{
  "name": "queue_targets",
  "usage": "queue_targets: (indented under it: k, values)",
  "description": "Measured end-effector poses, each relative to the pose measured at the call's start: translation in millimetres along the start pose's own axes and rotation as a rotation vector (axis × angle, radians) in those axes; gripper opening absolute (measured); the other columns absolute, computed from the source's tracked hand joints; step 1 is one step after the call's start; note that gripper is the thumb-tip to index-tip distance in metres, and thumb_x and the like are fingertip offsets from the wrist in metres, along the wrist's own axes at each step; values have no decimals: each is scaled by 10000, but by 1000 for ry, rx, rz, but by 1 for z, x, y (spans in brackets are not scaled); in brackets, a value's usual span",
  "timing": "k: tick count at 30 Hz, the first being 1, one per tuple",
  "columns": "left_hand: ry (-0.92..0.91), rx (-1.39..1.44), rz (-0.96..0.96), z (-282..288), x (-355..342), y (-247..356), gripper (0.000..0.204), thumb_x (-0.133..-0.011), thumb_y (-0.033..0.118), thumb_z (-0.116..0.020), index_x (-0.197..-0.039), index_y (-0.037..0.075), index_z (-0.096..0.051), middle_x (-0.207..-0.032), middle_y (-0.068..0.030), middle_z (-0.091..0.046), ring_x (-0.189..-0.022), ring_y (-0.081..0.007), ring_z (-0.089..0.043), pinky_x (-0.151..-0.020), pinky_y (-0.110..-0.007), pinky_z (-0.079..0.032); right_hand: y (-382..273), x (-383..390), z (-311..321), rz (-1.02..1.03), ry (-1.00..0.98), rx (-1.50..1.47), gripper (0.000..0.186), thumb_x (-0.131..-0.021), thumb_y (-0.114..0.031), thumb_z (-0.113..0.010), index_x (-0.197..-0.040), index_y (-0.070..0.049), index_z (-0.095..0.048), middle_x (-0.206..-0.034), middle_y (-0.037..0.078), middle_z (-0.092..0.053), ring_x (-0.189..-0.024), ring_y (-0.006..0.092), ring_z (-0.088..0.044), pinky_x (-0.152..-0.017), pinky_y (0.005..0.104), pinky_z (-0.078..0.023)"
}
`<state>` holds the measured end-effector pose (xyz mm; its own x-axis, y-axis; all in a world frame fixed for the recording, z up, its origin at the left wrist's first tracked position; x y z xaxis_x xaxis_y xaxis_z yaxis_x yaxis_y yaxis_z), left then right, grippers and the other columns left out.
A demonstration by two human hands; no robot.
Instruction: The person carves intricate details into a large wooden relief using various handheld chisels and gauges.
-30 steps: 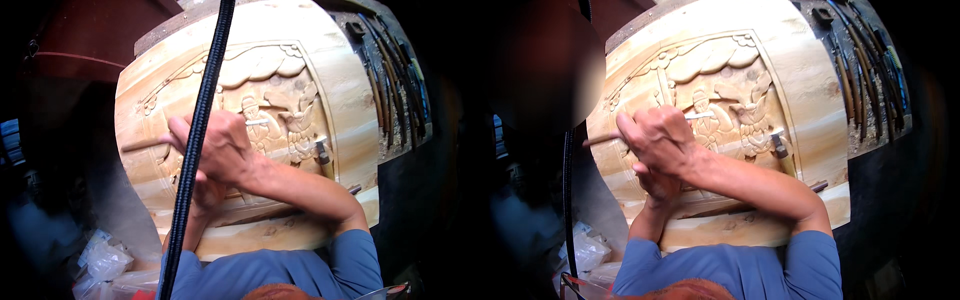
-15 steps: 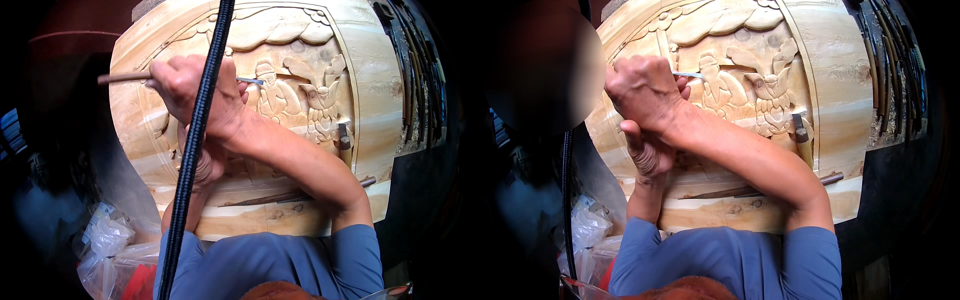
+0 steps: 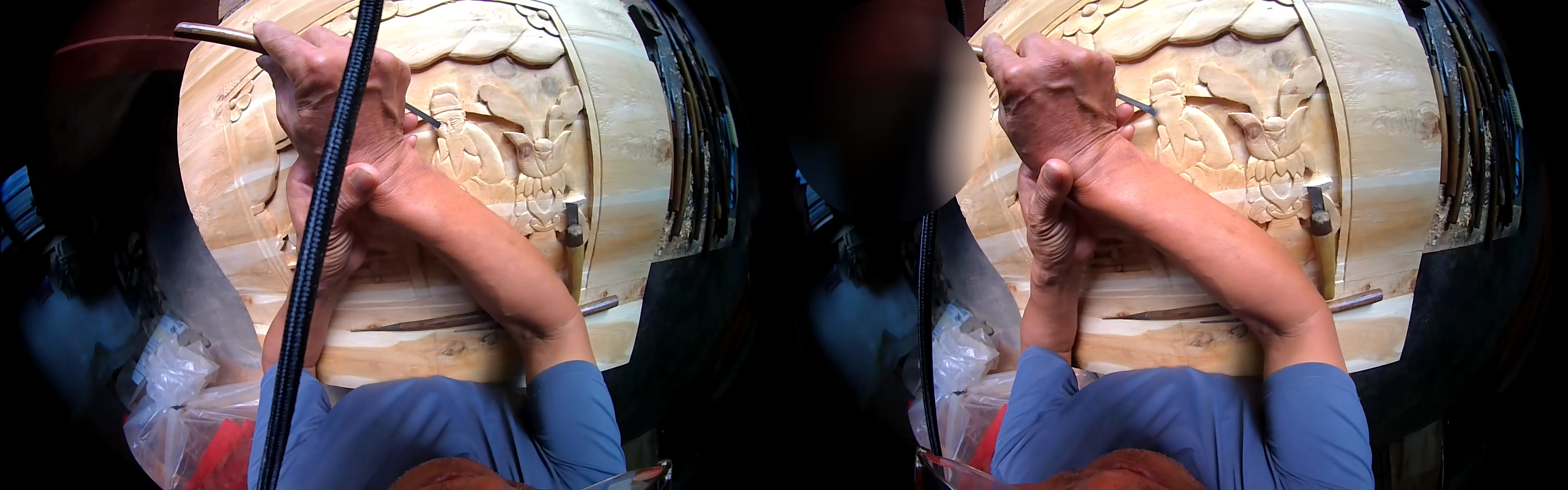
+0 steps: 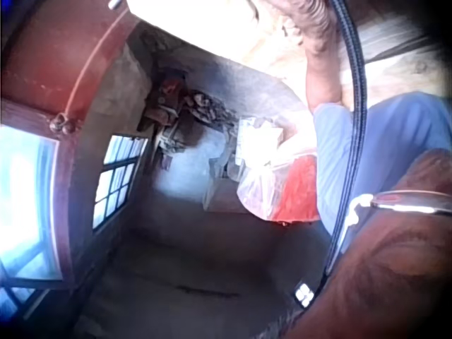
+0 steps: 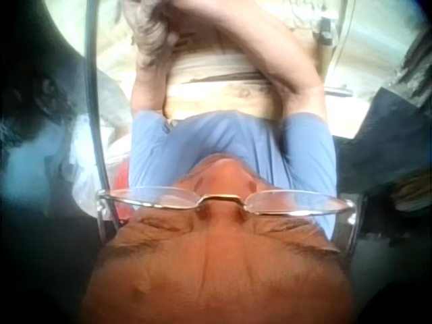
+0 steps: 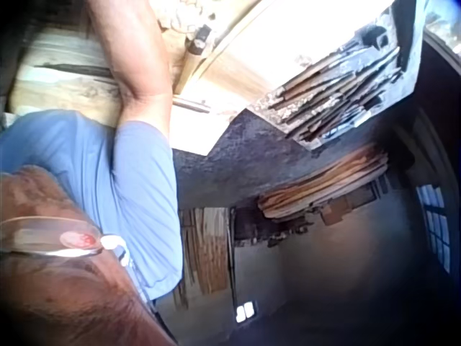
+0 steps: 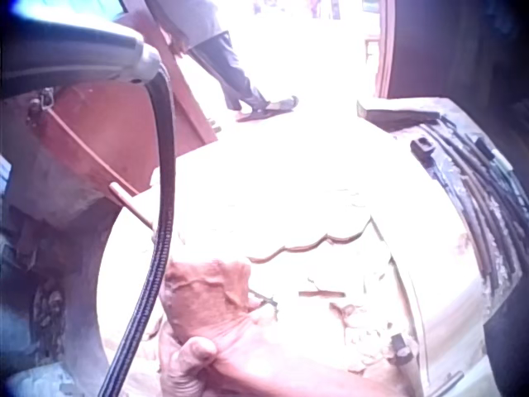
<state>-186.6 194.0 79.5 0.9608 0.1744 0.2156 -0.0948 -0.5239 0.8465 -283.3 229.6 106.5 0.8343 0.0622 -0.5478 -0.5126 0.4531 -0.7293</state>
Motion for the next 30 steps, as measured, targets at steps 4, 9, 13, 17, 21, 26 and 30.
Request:
queue_targets:
  k: [4, 9, 13, 17, 21, 26, 30]
  values:
    - [-54, 73, -16, 6, -1, -3, 1062, -880, 509, -938, -1601, -95, -444, -1450, -310, -662, -1362, -383, -680, -1243, -481, -515, 2, 2, 0, -11, 51, -24, 241, -946, -162, -821, -1184, -152, -782, -768, 55, -707, -682, 264, -724, -574, 401, -552]
    - [25, -53, -18, 7, -3, -9, 1046, -877, 485, -949, -1581, -112, -458, -1449, -313, -670, -1354, -384, -690, -1237, -475, -517, 7, 5, 1, -1, 71, -20, 281, -931, -147, -833, -1208, -164, -788, -752, 54, -697, -663, 269, -716, -569, 412, -539]
    - [-139, 78, -59, 21, -2, -7, 1025, -880, 474, -948, -1562, -124, -472, -1454, -321, -671, -1339, -383, -700, -1228, -472, -522, 1, 3, 5, -10, 92, -97, 165, -929, -112, -755, -1090, -152, -756, -745, 64, -676, -681, 285, -722, -554, 436, -534]
    - [9, 44, 25, 16, 1, -7, 732, -865, 202, -982, -1451, -45, -620, -1321, -186, -757, -1224, -279, -742, -1147, -403, -561, 3, 4, 5, -21, 109, -108, 122, -939, -105, -723, -1053, -143, -747, -734, 70, -660, -685, 287, -721, -547, 446, -528]
    - [16, 21, 29, 22, 1, -8, 709, -851, 197, -995, -1419, -44, -645, -1289, -126, -757, -1190, -222, -730, -1117, -368, -559, 2, 4, 6, -9, 125, -124, 173, -947, -109, -733, -1110, -155, -767, -709, 69, -640, -662, 275, -707, -540, 433, -519]
    - [8, 33, 29, 28, 0, -16, 706, -841, 184, -1004, -1414, -35, -654, -1284, -69, -740, -1188, -169, -696, -1102, -333, -541, 5, 5, 9, 39, 195, -135, 199, -936, -105, -752, -1129, -153, -770, -700, 62, -625, -647, 267, -696, -528, 421, -507]
    - [14, 25, 21, 27, 1, -12, 736, -836, 190, -1011, -1438, -26, -647, -1302, -61, -735, -1197, -164, -691, -1108, -331, -532, 0, 0, 14, 50, 226, -147, 153, -934, -107, -762, -1083, -133, -746, -711, 64, -628, -640, 268, -689, -524, 428, -503]
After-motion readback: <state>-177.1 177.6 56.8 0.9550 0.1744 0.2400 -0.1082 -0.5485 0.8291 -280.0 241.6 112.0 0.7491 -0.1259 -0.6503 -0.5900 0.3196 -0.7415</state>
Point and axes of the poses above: each hand's wrist, its own x-axis away from the middle knuckle, its own z-axis out of the back of the hand, y = z × x, the point moved 6 cm from there along -x, towards the middle knuckle
